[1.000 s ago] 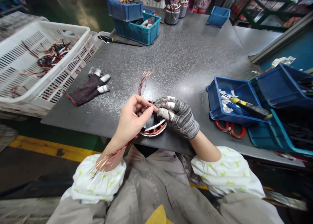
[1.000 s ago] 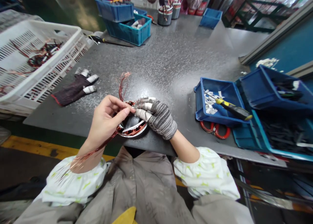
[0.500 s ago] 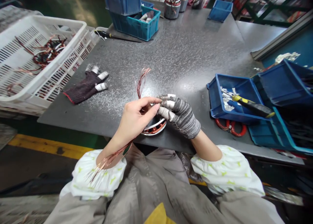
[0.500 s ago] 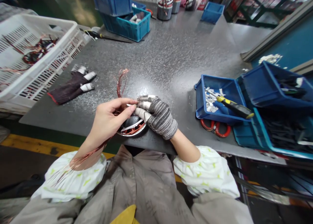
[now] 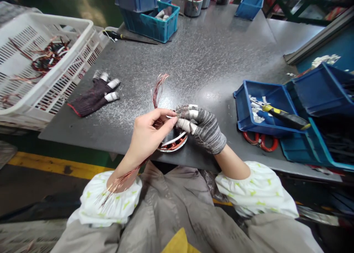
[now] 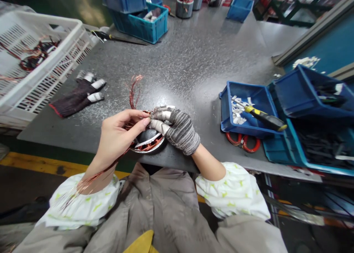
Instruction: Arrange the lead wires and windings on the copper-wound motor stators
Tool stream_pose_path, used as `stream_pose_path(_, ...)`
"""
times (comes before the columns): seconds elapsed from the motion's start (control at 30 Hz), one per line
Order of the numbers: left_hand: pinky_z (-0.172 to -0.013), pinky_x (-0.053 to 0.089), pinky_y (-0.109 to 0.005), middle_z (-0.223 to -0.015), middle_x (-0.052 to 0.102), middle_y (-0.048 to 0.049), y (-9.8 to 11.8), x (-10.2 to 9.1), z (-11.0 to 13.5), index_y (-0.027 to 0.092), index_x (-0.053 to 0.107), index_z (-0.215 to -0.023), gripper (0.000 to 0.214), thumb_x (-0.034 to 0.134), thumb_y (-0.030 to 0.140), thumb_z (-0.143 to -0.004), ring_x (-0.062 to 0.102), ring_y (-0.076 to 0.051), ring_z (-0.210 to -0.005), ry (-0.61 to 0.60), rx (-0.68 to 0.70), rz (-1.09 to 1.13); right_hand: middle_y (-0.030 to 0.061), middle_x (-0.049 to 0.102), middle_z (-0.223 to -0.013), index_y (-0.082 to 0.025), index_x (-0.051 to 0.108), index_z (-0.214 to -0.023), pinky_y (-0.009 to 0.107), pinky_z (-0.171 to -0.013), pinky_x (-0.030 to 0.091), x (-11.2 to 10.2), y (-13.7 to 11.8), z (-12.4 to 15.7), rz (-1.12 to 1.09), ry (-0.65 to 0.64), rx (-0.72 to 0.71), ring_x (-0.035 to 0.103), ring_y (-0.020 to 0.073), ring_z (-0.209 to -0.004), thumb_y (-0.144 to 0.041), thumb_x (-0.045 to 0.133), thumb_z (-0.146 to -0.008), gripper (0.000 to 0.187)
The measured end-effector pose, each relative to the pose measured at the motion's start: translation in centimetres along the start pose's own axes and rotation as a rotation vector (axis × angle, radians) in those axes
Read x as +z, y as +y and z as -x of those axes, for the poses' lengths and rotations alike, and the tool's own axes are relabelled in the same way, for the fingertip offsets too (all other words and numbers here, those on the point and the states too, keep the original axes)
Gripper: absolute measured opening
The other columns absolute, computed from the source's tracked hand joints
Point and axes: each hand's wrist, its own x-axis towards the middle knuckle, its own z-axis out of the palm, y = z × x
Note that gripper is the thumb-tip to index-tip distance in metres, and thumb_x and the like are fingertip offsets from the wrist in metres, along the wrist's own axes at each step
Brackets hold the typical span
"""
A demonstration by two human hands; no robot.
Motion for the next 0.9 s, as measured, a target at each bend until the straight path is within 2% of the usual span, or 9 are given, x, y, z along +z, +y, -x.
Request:
stream_pose_path(0.3, -0.066, 0.054, -0.023, -0.081, 0.079, -0.0004, 0.02, -0.06, 0.17, 0.02, 0.082, -0.09, 0.011, 0.077, 0.031, -0.088, 0.068, -0.013, -0.067, -0.001, -0.001, 0.018, 0.0037, 0.08, -0.107, -0.026, 0.084, -0.103, 0.036, -0.097, 0.059, 0.02, 0.17, 0.01, -0.044, -0.012, 0.019, 0.074, 0.0197, -0.102, -0.04, 0.077, -0.095, 0.018)
stream_pose_path(0.6, -0.07, 0.059, -0.025, -0.082, 0.079, -0.0022, 0.07, -0.15, 0.29, 0.02, 0.081, -0.089, 0.014, 0.078, 0.035, -0.088, 0.071, -0.015, -0.07, 0.003, -0.033, 0.017, 0.0055, 0.08, -0.107, -0.022, 0.083, -0.1, 0.034, -0.088, 0.062, 0.07, 0.02, 0.13, -0.138, 0.009, 0.173, 0.075, 0.0207, -0.099, -0.052, 0.08, -0.088, 0.032)
stream_pose_path(0.9, -0.067, 0.057, -0.025, -0.077, 0.077, -0.0006, -0.08, -0.2, 0.04, 0.021, 0.078, -0.087, 0.017, 0.077, 0.038, -0.089, 0.068, -0.014, -0.065, -0.002, -0.027, -0.006, 0.0056, 0.081, -0.109, -0.023, 0.084, -0.102, 0.039, -0.098, 0.059, -0.07, 0.21, 0.03, -0.119, -0.003, 0.132, 0.074, 0.0224, -0.104, -0.047, 0.078, -0.091, 0.027)
